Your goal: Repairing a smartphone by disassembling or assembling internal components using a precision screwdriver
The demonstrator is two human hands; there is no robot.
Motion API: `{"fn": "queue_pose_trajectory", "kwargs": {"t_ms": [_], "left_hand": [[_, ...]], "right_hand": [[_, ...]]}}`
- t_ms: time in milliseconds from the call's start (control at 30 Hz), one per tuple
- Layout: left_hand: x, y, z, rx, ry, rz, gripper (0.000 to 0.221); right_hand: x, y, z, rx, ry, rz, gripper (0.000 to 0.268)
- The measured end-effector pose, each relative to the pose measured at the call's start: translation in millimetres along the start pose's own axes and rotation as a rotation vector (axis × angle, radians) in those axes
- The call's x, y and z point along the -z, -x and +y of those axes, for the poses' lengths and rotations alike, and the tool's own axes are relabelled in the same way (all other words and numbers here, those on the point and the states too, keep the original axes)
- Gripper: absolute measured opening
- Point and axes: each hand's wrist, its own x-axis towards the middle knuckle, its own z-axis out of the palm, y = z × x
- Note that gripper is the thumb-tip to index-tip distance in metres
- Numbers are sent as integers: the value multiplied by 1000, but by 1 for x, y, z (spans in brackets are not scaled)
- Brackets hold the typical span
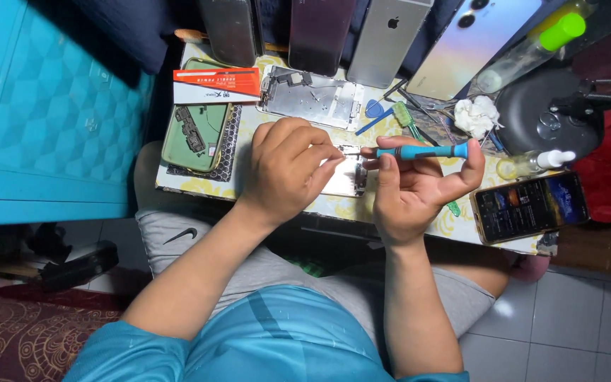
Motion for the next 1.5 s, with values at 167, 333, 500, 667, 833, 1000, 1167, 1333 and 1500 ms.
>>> {"fn": "queue_pose_trajectory", "kwargs": {"t_ms": [167, 333, 500, 667, 833, 1000, 1167, 1333, 1500], "left_hand": [[-1, 2, -1, -7, -9, 7, 8], [0, 3, -2, -15, -6, -6, 8], [-1, 4, -3, -24, -9, -4, 9], [0, 3, -1, -33, -3, 3, 9], [0, 2, -1, -44, -11, 2, 8], [1, 1, 0, -58, -15, 4, 8], [1, 1, 0, -58, -27, -1, 7], [0, 2, 0, -39, -28, -2, 5], [0, 2, -1, -43, -32, 6, 7]], "right_hand": [[2, 2, -2, -43, 2, 18, 87], [1, 0, -5, -48, 20, 1, 85], [4, 1, -2, -32, 63, 5, 85], [3, 1, -5, -67, 68, 8, 84], [3, 0, -5, -85, 64, 6, 85], [1, -4, -12, -87, 83, -31, 80], [2, -5, -11, -103, 40, -34, 80], [1, -6, -10, -162, -13, -6, 79], [3, -7, -6, -186, -55, 4, 79]]}}
